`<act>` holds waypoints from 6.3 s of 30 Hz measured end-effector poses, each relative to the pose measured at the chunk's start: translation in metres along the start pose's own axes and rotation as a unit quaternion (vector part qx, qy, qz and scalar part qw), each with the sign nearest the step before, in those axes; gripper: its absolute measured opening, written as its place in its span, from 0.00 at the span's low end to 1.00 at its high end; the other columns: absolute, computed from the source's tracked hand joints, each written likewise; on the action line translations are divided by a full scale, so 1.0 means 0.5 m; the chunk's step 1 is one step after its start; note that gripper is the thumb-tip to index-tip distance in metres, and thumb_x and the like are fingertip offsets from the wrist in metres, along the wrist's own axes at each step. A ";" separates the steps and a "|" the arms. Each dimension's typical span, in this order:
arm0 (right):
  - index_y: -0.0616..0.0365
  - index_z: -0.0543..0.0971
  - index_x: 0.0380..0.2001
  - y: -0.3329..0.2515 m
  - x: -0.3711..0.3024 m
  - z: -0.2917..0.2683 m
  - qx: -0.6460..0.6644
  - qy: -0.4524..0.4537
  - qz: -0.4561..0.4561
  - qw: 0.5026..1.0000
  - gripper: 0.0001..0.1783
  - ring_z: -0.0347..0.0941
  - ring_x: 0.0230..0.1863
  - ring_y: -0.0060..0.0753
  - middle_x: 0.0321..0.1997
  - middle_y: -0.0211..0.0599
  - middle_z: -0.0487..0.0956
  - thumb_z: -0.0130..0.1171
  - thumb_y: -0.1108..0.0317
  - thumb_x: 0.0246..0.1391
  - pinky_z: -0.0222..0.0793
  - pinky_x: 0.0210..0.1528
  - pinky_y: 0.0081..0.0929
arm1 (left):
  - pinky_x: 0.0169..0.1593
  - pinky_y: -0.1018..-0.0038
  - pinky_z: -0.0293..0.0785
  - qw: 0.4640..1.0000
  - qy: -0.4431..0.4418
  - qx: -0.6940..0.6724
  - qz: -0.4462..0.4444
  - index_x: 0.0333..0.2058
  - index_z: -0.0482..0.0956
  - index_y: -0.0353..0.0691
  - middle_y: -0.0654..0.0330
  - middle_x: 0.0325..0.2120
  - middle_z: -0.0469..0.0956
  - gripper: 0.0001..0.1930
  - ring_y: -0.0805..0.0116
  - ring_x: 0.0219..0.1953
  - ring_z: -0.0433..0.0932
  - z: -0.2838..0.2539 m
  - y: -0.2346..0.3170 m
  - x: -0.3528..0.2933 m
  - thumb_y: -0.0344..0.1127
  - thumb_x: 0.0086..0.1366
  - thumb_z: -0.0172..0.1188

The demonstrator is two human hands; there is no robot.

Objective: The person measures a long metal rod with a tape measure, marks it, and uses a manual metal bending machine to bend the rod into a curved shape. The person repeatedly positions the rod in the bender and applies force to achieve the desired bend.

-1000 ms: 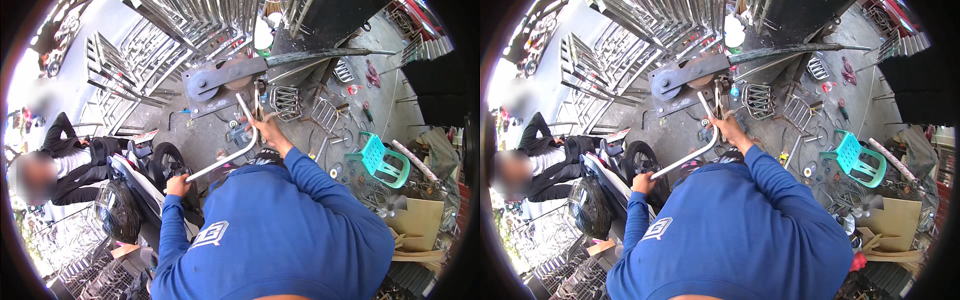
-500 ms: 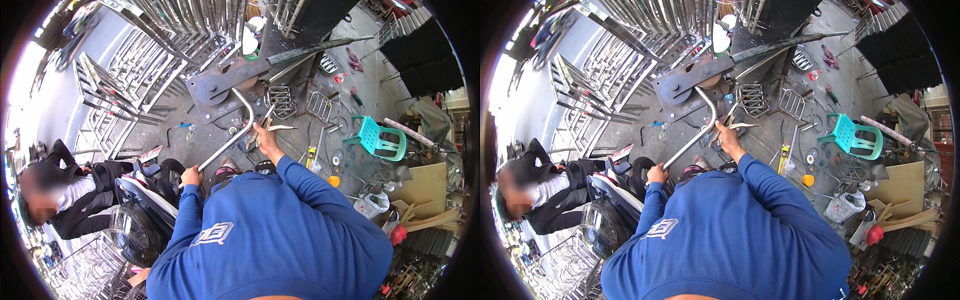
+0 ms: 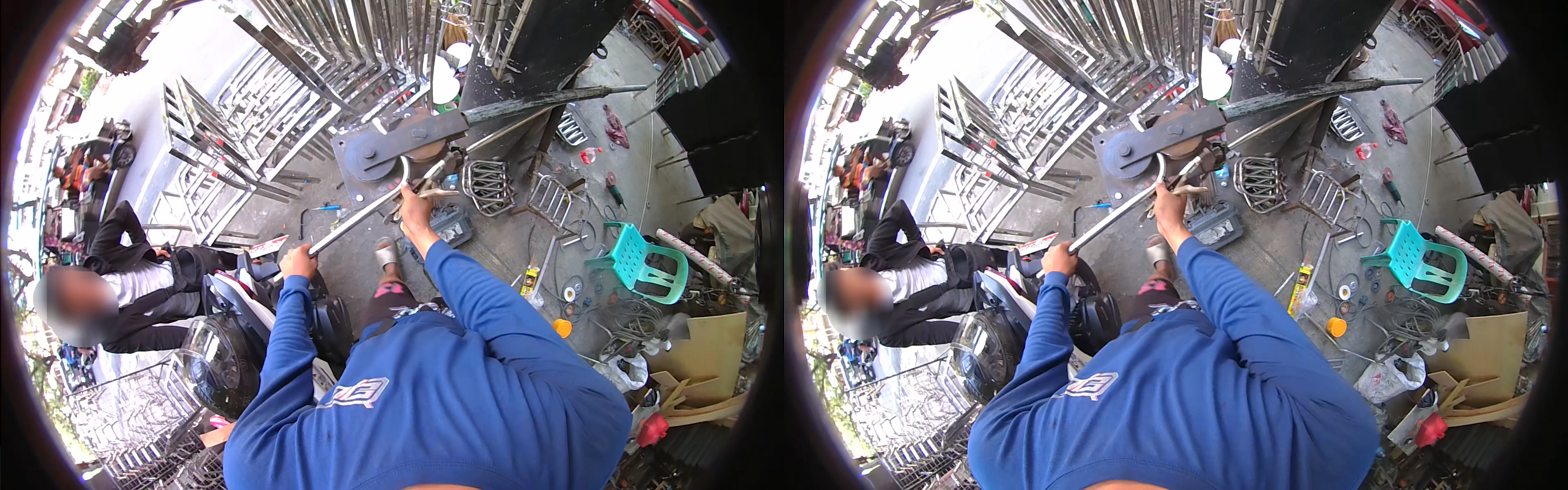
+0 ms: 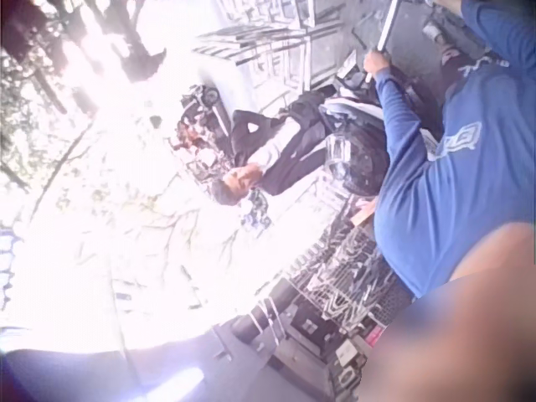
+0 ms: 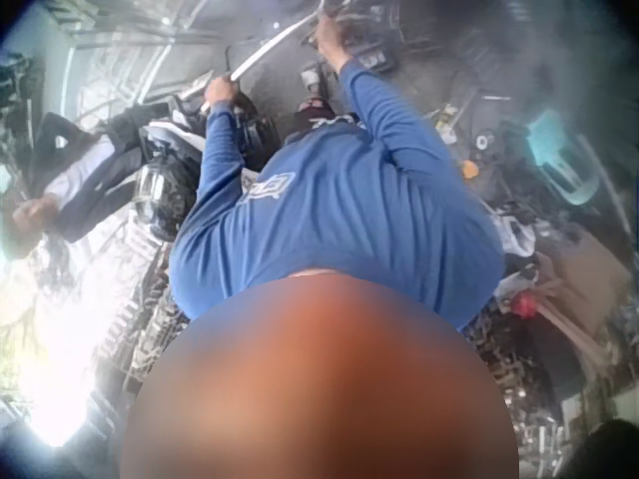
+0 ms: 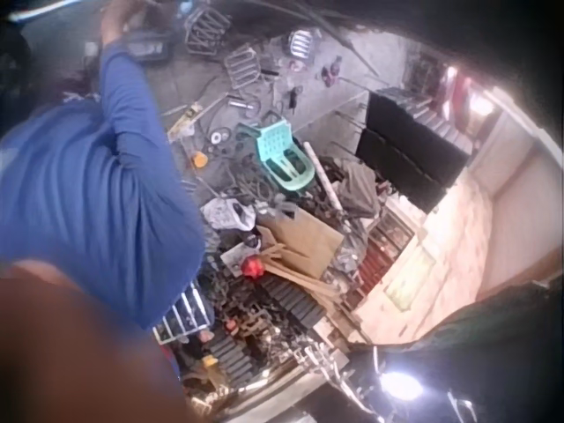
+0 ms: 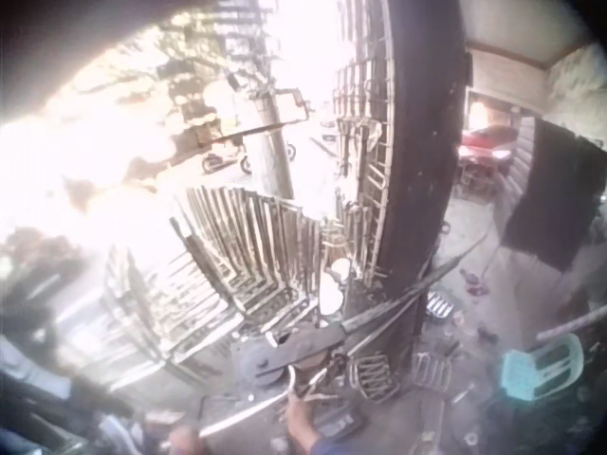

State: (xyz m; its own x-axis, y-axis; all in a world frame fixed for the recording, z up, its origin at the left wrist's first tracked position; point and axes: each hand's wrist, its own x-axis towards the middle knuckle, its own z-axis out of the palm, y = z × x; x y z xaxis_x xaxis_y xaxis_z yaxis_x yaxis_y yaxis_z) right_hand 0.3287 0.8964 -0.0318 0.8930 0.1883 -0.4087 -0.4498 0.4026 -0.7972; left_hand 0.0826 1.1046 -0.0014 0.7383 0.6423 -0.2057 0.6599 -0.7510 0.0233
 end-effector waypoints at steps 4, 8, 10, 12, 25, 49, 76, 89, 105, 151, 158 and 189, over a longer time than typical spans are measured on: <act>0.58 0.78 0.49 0.026 -0.060 -0.002 0.162 -0.023 0.130 0.978 0.13 0.79 0.44 0.32 0.44 0.34 0.82 0.59 0.64 0.66 0.76 0.47 0.33 | 0.44 0.52 0.81 1.000 -0.027 -0.001 -0.011 0.37 0.86 0.52 0.48 0.33 0.85 0.10 0.43 0.38 0.85 0.003 0.032 -0.014 0.44 0.58 0.62; 0.60 0.77 0.52 0.067 -0.167 -0.007 0.211 -0.141 0.275 0.927 0.16 0.79 0.54 0.40 0.51 0.40 0.82 0.56 0.63 0.67 0.74 0.60 0.38 | 0.45 0.51 0.80 0.997 -0.043 -0.060 -0.038 0.37 0.87 0.52 0.46 0.31 0.85 0.12 0.43 0.37 0.84 0.000 0.069 -0.048 0.47 0.59 0.62; 0.65 0.75 0.56 0.080 -0.190 0.013 0.252 -0.233 0.294 0.892 0.20 0.74 0.63 0.40 0.58 0.43 0.80 0.54 0.65 0.66 0.67 0.68 0.36 | 0.44 0.51 0.80 0.997 -0.036 -0.055 -0.034 0.37 0.88 0.52 0.47 0.31 0.85 0.12 0.43 0.36 0.84 -0.013 0.075 -0.060 0.47 0.59 0.62; 0.67 0.75 0.55 0.085 -0.189 0.037 0.244 -0.212 0.337 0.884 0.20 0.73 0.64 0.40 0.57 0.45 0.79 0.55 0.65 0.65 0.65 0.69 0.36 | 0.43 0.52 0.81 0.998 -0.021 -0.037 -0.040 0.35 0.88 0.50 0.47 0.31 0.85 0.12 0.43 0.36 0.85 -0.023 0.080 -0.069 0.47 0.59 0.62; 0.61 0.72 0.29 0.099 -0.157 0.056 0.369 -0.281 0.314 0.828 0.15 0.72 0.37 0.42 0.30 0.41 0.73 0.56 0.60 0.64 0.70 0.56 0.46 | 0.49 0.53 0.79 0.976 0.158 -0.004 -0.150 0.39 0.89 0.52 0.48 0.35 0.86 0.16 0.45 0.42 0.84 0.010 0.127 -0.104 0.53 0.59 0.63; 0.60 0.78 0.49 0.030 -0.116 0.021 0.209 -0.186 0.272 0.921 0.18 0.78 0.52 0.42 0.50 0.41 0.82 0.56 0.57 0.66 0.74 0.55 0.44 | 0.37 0.53 0.80 0.996 0.088 -0.011 -0.010 0.30 0.85 0.50 0.50 0.26 0.84 0.11 0.47 0.32 0.85 -0.010 0.027 -0.018 0.49 0.57 0.64; 0.50 0.69 0.49 -0.446 -0.067 -0.399 -0.181 -0.303 0.062 0.934 0.12 0.77 0.49 0.33 0.54 0.39 0.76 0.58 0.62 0.68 0.80 0.46 0.32 | 0.32 0.56 0.76 0.957 0.281 -0.054 -0.035 0.32 0.87 0.46 0.50 0.21 0.80 0.12 0.46 0.26 0.81 -0.347 0.028 -0.319 0.45 0.53 0.68; 0.51 0.68 0.53 -0.527 -0.181 -0.330 -0.097 -0.333 -0.081 0.934 0.14 0.75 0.57 0.35 0.58 0.41 0.77 0.57 0.64 0.69 0.80 0.46 0.33 | 0.33 0.62 0.75 0.998 -0.013 -0.047 0.048 0.29 0.85 0.29 0.45 0.20 0.80 0.19 0.56 0.24 0.81 -0.687 -0.015 -0.049 0.44 0.50 0.67; 0.55 0.73 0.59 -0.588 -0.184 -0.238 -0.091 -0.427 -0.080 0.896 0.20 0.69 0.65 0.29 0.63 0.39 0.77 0.60 0.70 0.65 0.61 0.67 0.29 | 0.31 0.60 0.73 0.965 0.068 -0.063 0.244 0.30 0.85 0.37 0.49 0.18 0.77 0.14 0.51 0.23 0.78 -0.699 0.087 -0.012 0.44 0.55 0.70; 0.48 0.65 0.52 -0.535 0.151 -0.224 -0.107 -0.191 -0.083 0.972 0.17 0.77 0.57 0.43 0.55 0.45 0.77 0.55 0.77 0.66 0.77 0.55 0.36 | 0.15 0.78 0.61 0.452 -0.106 -0.860 0.212 0.45 0.68 0.42 0.59 0.20 0.66 0.21 0.71 0.13 0.64 -0.444 0.631 0.462 0.56 0.76 0.42; 0.48 0.65 0.52 -0.482 0.102 -0.147 -0.087 -0.174 -0.103 0.976 0.16 0.78 0.56 0.42 0.54 0.44 0.78 0.55 0.76 0.67 0.77 0.53 0.37 | 0.32 0.72 0.77 0.329 -0.271 -0.835 0.347 0.56 0.69 0.38 0.58 0.33 0.74 0.24 0.71 0.26 0.75 -0.581 0.686 0.587 0.54 0.78 0.43; 0.55 0.72 0.55 -0.423 0.102 -0.315 -0.109 0.090 -0.083 0.986 0.15 0.79 0.52 0.37 0.49 0.36 0.80 0.58 0.69 0.67 0.78 0.49 0.41 | 0.50 0.49 0.76 0.828 0.247 -0.462 0.202 0.53 0.65 0.28 0.30 0.40 0.80 0.22 0.28 0.43 0.79 -0.569 0.673 1.012 0.40 0.69 0.56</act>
State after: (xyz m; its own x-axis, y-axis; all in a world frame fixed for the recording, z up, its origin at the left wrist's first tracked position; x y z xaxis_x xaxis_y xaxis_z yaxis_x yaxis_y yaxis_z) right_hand 0.4668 0.6799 0.0461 0.9467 -0.0335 -0.3203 -0.3068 0.2089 -0.9286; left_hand 0.7182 1.2204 0.1806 0.7413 0.5227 0.4211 0.0019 -0.6290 0.7774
